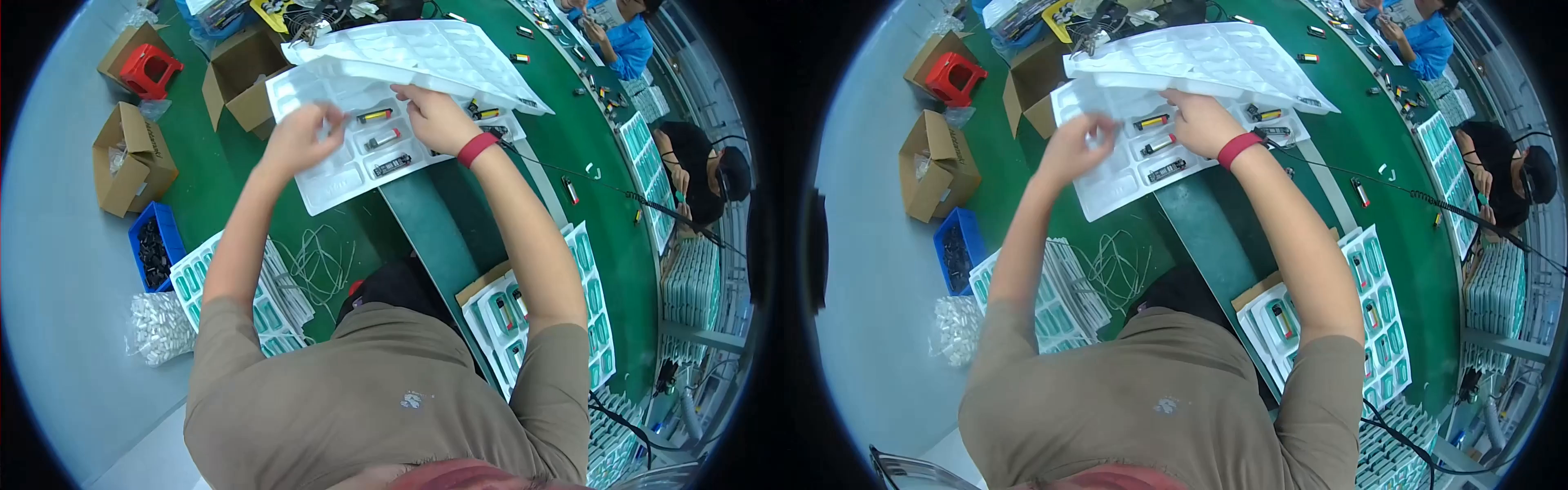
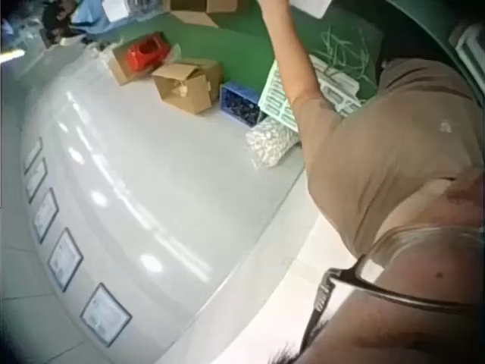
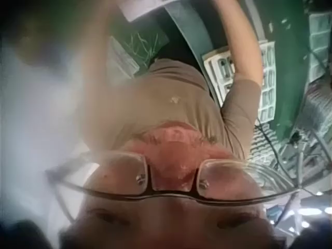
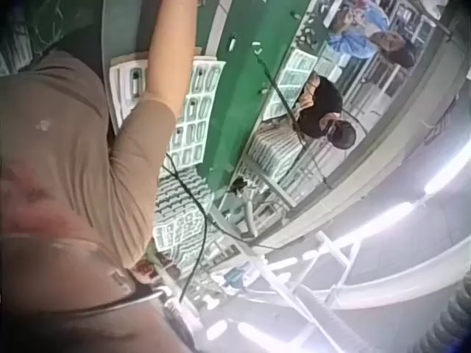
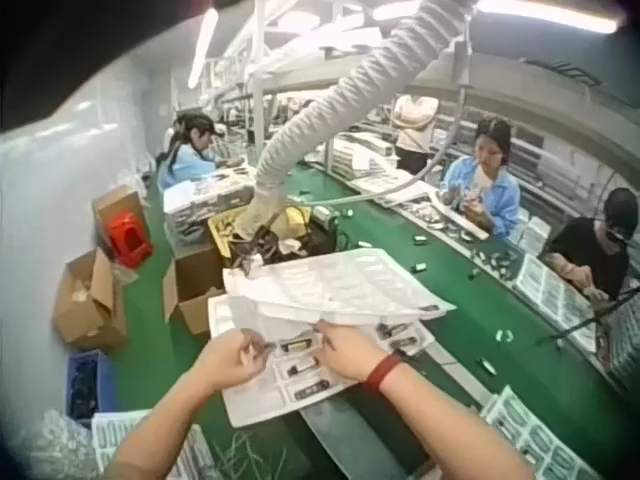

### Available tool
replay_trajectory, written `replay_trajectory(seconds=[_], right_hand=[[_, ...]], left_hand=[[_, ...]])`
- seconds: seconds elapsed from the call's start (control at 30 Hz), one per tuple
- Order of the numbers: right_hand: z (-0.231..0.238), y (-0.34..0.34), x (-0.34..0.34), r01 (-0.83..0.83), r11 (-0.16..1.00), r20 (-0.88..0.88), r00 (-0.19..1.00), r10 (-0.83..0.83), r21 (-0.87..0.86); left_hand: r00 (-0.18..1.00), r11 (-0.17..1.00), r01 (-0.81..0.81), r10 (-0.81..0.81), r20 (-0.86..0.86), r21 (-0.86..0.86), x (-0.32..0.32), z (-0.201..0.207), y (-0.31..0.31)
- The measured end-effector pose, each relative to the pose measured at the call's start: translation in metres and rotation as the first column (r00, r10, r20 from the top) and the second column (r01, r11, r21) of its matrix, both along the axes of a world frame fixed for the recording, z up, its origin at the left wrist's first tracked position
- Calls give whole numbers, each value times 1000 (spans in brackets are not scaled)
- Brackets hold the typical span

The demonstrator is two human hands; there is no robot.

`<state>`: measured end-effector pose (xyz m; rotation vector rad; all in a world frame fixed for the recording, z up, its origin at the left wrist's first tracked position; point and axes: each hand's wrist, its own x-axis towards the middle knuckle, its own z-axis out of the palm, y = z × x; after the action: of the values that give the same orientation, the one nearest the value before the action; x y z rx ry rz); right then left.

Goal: The person assembles electronic battery components into plastic storage trays by hand.

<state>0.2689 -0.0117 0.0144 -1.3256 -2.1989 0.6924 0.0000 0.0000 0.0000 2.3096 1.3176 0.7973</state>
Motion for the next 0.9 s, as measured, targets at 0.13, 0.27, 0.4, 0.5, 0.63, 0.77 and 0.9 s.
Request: replay_trajectory(seconds=[0.13, 0.27, 0.4, 0.5, 0.63, 0.77, 0.9], right_hand=[[9, -7, 24, 15, 999, 65, 998, -18, 34], [6, -37, 78, 225, 974, 357, 911, -204, -18], [-31, -78, 118, 559, 828, 658, 642, -392, -52], [-67, -77, 141, 491, 868, 506, 731, -458, 76], [-12, -81, 80, 356, 927, 528, 767, -364, 122], [-15, -10, -27, -232, 806, 425, 905, -26, 545], [-83, 123, -61, 55, 750, 75, 988, -138, 659]], left_hand=[[974, 995, 16, 7, -226, 100, 12, -50, 69], [953, 846, 241, -115, -279, 475, -6, -65, 94], [822, 982, 158, -187, -537, -101, 54, 67, 23], [898, 831, 439, -397, 187, -341, 28, 43, 49], [946, 890, 287, -205, 251, -355, 39, 28, 56], [882, 878, 396, -282, 377, -271, 42, 61, 46], [879, 862, 442, -362, 310, -247, 82, 73, 56]])
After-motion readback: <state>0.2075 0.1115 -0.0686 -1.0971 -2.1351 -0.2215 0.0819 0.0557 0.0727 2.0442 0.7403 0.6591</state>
